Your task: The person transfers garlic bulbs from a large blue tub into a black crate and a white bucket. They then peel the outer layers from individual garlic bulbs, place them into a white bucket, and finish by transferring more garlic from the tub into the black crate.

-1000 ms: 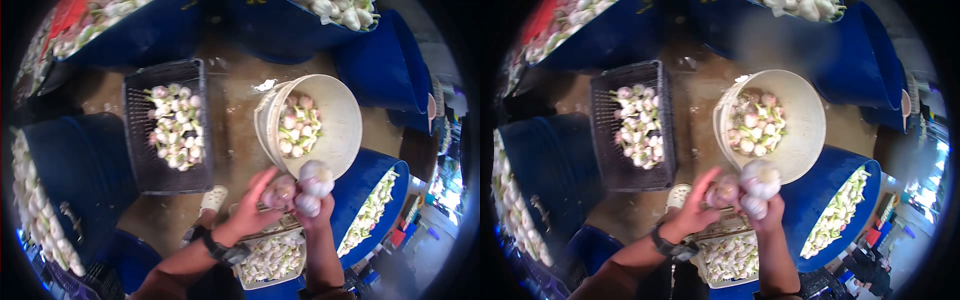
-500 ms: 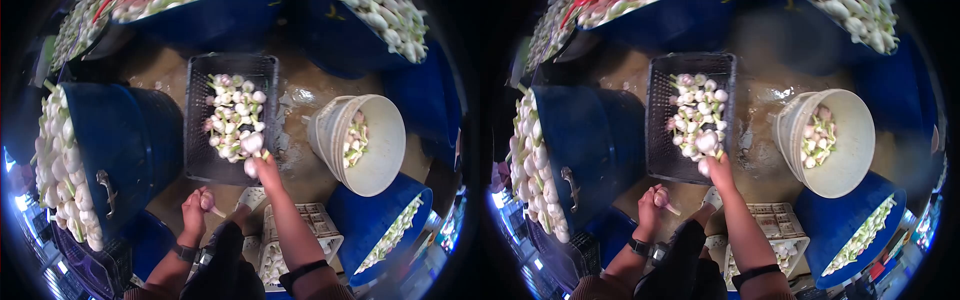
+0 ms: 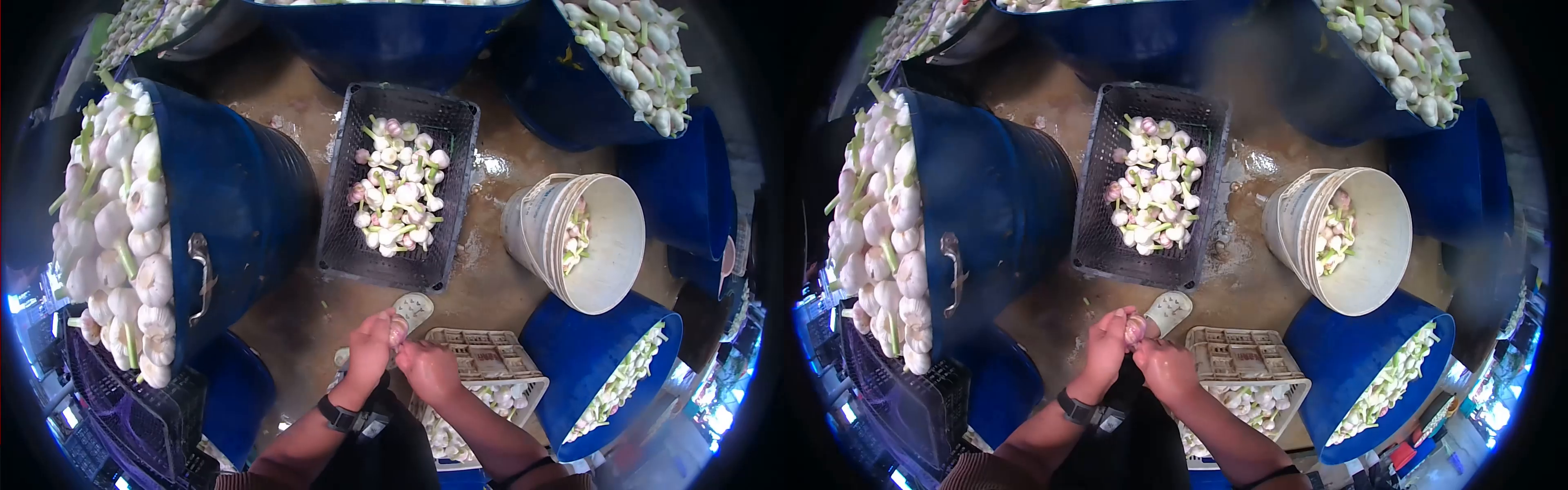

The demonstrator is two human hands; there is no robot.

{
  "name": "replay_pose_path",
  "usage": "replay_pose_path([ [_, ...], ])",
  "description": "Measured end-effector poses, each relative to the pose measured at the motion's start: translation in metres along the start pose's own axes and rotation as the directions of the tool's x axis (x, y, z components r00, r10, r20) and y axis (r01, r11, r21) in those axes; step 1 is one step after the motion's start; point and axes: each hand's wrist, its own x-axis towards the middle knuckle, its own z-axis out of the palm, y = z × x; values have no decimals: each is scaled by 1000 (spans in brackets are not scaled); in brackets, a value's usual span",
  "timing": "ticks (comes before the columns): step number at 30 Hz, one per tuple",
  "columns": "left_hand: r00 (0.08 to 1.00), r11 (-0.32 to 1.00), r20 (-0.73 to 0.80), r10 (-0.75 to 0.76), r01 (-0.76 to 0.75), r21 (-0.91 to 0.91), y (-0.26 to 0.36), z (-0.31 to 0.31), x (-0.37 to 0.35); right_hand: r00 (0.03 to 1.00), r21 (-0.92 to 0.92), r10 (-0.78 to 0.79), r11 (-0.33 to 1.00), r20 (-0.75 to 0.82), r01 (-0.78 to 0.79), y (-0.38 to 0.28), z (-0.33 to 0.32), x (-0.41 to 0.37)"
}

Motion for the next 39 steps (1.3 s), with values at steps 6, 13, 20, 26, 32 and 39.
replay_pose_path([
  [6,993,998,110,-44,39,45,10,-20,-26,970,164,240,959,-44,-230,-20,10,-26],
  [13,821,993,571,-24,84,-79,8,-26,-38,788,941,546,0,283,-338,-29,3,-69],
  [20,634,870,761,-139,-290,400,11,-26,-49,805,681,491,716,-333,-155,-20,0,-98],
  [26,309,85,902,302,-951,297,28,-22,-82,767,959,576,-175,284,-223,-9,1,-108],
  [32,316,360,846,430,-919,160,3,-26,-83,780,990,610,-119,136,-79,-30,-14,-113],
  [39,849,902,378,370,-231,-364,-17,-31,-79,429,828,896,-325,114,457,18,-10,-136],
])
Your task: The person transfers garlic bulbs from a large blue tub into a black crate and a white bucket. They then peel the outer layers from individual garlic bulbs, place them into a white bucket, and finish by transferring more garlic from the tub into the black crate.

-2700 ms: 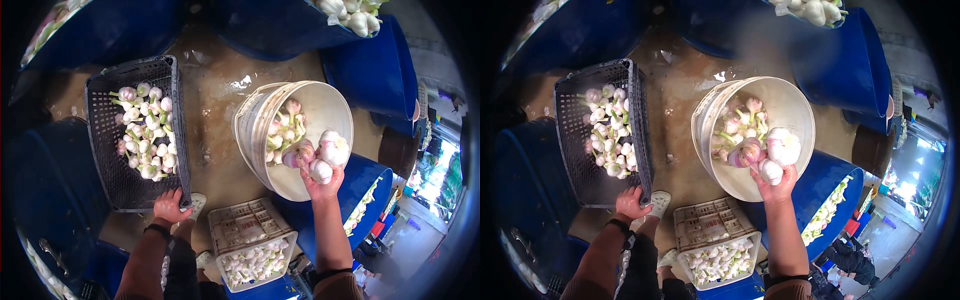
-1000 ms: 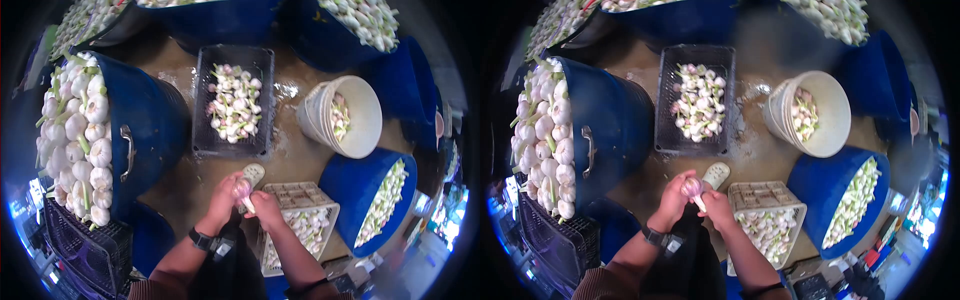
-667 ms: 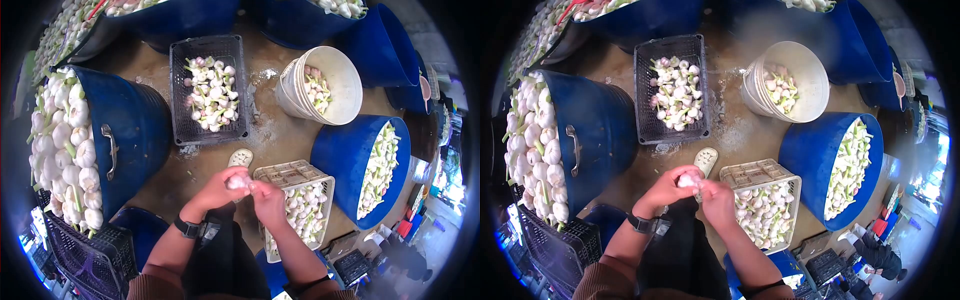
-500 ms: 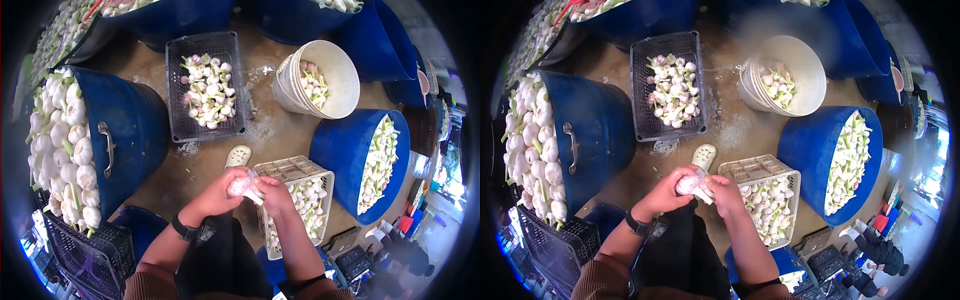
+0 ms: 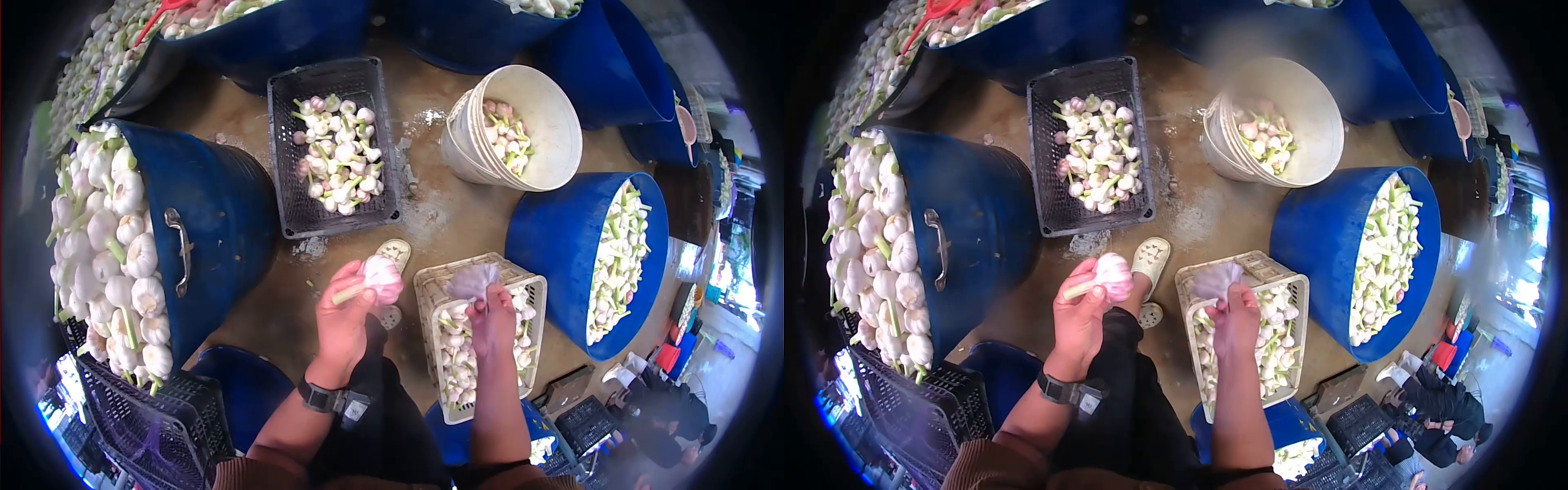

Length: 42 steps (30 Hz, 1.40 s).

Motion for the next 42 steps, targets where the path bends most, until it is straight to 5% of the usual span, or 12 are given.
replay_pose_path([
  [2,998,982,15,67,-68,175,2,-5,1,952,-545,-209,783,225,301,-3,9,-17],
  [11,852,551,334,404,-518,654,10,20,-12,671,-668,-76,67,737,741,11,56,-56],
  [15,886,624,203,417,-442,645,7,29,-24,704,-700,-75,71,707,710,13,46,-51],
  [20,941,809,10,339,-297,507,4,37,-27,853,-746,-3,483,522,458,9,22,-34],
  [26,797,457,332,504,-572,681,-8,41,-36,826,-773,-16,342,564,534,-3,27,-53],
  [29,820,442,319,474,-536,719,-6,43,-40,821,-802,-108,176,561,571,2,12,-40],
  [31,998,996,-59,-13,17,83,-6,49,-43,747,-769,-252,21,615,639,5,-5,-24],
  [33,970,966,19,-240,241,-95,0,44,-38,668,-738,-347,-123,658,663,-1,-20,-8],
  [35,900,895,1,-437,434,-103,2,41,-35,843,-829,-143,160,518,536,-4,-26,-3],
  [37,882,877,10,-471,469,-106,2,38,-33,881,-520,52,823,470,229,-6,-19,-14],
  [39,861,854,21,-509,508,-111,-2,36,-32,805,-495,70,819,589,291,-3,-13,-27],
  [42,860,854,-45,-509,497,-156,-7,39,-33,713,-686,39,312,700,657,13,-2,-44],
])
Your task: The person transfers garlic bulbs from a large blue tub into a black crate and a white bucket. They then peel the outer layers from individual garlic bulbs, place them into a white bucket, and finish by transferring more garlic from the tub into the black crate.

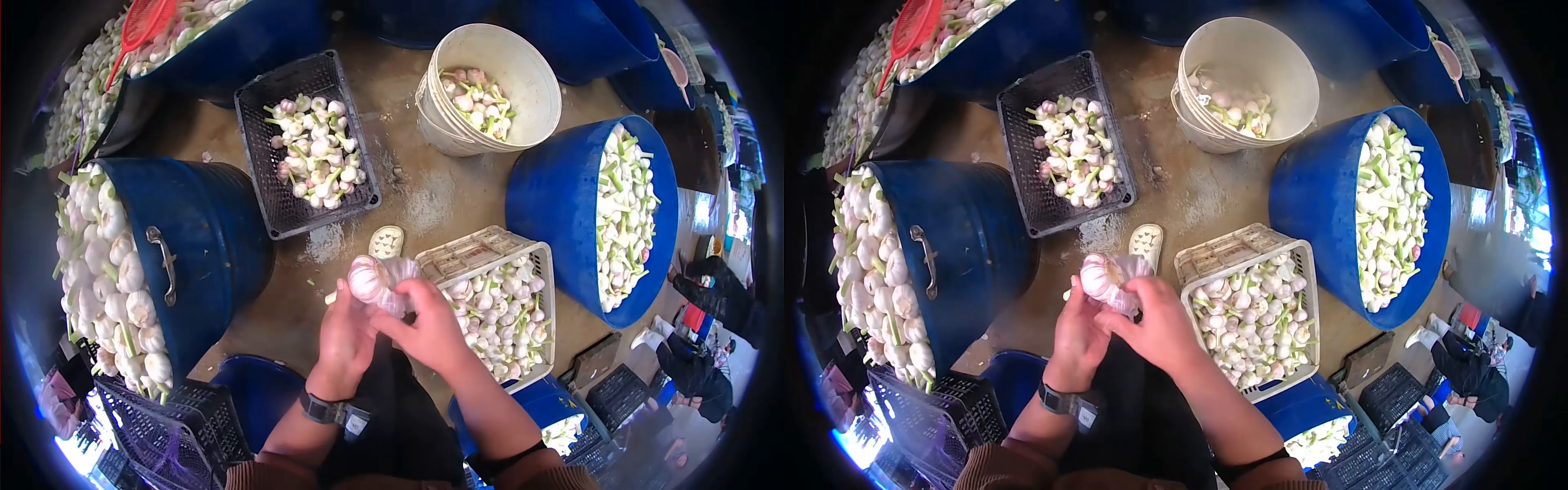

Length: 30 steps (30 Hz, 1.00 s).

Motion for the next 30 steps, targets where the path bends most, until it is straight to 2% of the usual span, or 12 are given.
replay_pose_path([
  [3,996,979,-8,94,-91,181,-1,6,-2,977,-475,-211,858,22,196,3,9,3],
  [5,996,962,-81,35,-12,272,5,0,2,988,358,-142,927,68,108,12,16,7],
  [6,995,962,-87,39,-14,274,9,-4,6,942,663,262,670,210,-334,4,7,6],
  [7,999,992,-49,-13,19,128,14,-9,12,949,925,219,258,226,-280,0,-4,11],
  [9,998,998,-11,-54,54,-23,24,-23,23,964,967,173,-190,202,-168,26,-21,28],
  [12,990,992,-76,-118,116,-41,39,-28,41,984,876,177,468,32,-113,38,-36,47],
  [15,965,998,-257,-42,53,34,57,-29,80,910,530,414,767,22,-362,54,-19,57],
  [20,896,909,-376,234,-65,411,104,-86,215,957,-93,286,955,37,-282,91,2,78],
  [23,806,638,-305,508,-114,761,146,-100,311,922,173,384,913,-53,-370,122,22,119],
  [26,618,-120,89,781,8,993,169,-117,396,887,425,431,843,-168,-329,138,45,157],
  [29,531,-656,607,591,-121,745,170,-94,424,830,456,528,792,-179,-406,128,64,186],
  [30,706,-568,510,492,-185,802,167,-87,433,797,540,583,727,-160,-424,131,72,189],
])
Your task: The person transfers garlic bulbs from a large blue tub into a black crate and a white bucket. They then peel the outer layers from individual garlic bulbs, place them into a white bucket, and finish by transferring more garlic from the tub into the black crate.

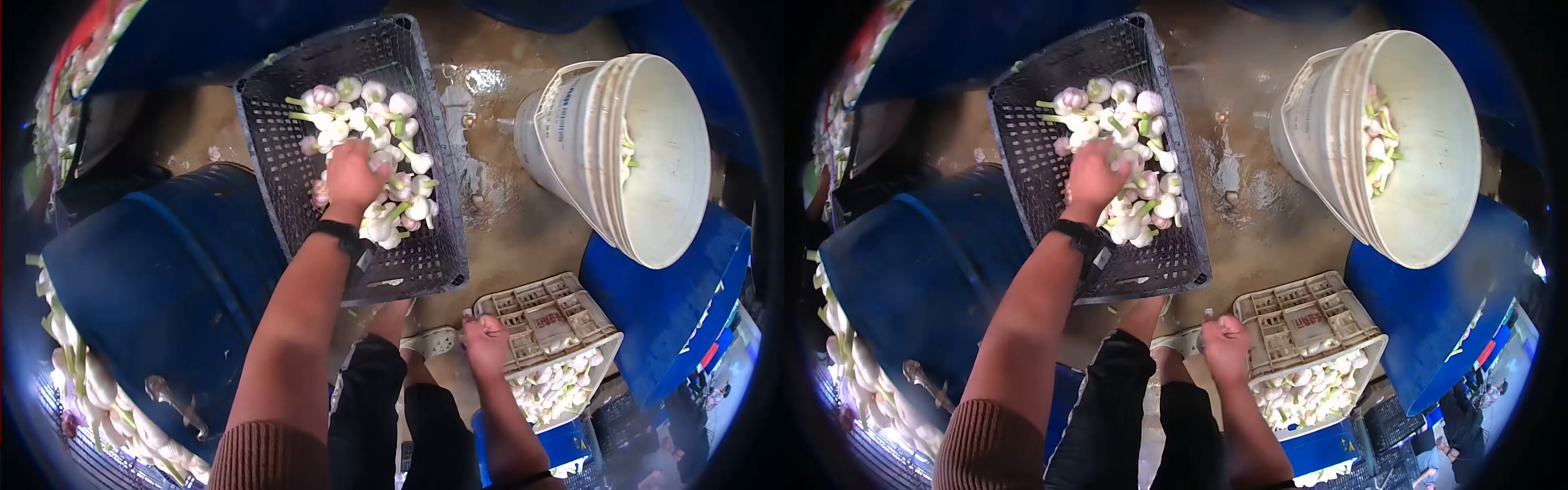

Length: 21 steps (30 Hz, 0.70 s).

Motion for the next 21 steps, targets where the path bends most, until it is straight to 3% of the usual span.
replay_pose_path([
  [1,1000,1000,16,-8,8,-2,12,-2,10,1000,-6,16,1000,-5,-16,-1,13,3],
  [2,933,967,282,-225,176,186,26,-9,21,998,13,-15,1000,-67,16,-3,28,5],
  [3,754,875,478,-451,266,405,34,-8,27,990,32,-42,998,-132,47,-7,36,6],
  [4,745,856,497,-444,190,480,34,2,31,999,13,42,999,-19,-41,-13,33,7],
  [5,740,858,507,-442,182,481,31,9,33,998,15,52,999,-27,-51,-17,36,11],
  [7,713,906,616,-336,67,417,28,21,38,999,-188,-39,981,-6,38,-30,41,22],
  [8,754,914,586,-296,45,403,29,21,33,999,-182,-42,982,-16,38,-38,42,27],
  [9,697,909,631,-339,69,412,42,5,34,997,-173,-68,982,24,71,-47,42,32],
  [11,801,981,577,-159,63,184,34,-11,16,993,-158,-102,981,62,110,-64,44,38],
  [12,828,990,547,-124,138,16,40,-28,8,977,-180,-210,960,46,215,-73,51,40],
  [13,854,967,511,-96,201,-155,49,-46,-1,948,-204,-316,927,32,315,-80,55,44],
  [14,888,906,460,-16,207,-369,55,-58,-13,868,-363,-488,796,88,484,-83,56,49],
  [15,918,802,393,49,198,-563,60,-71,-26,868,-358,-489,798,86,485,-94,60,48],
  [17,928,682,353,120,181,-708,79,-98,-49,771,-467,-555,617,313,634,-120,71,34],
  [18,910,693,370,188,143,-706,80,-108,-56,735,-500,-566,545,373,673,-123,74,29],
  [19,907,574,406,114,274,-772,88,-118,-64,732,-495,-569,544,375,677,-125,74,23],
  [21,886,530,464,2,392,-752,92,-120,-78,683,-635,-558,322,472,702,-125,73,12],
])
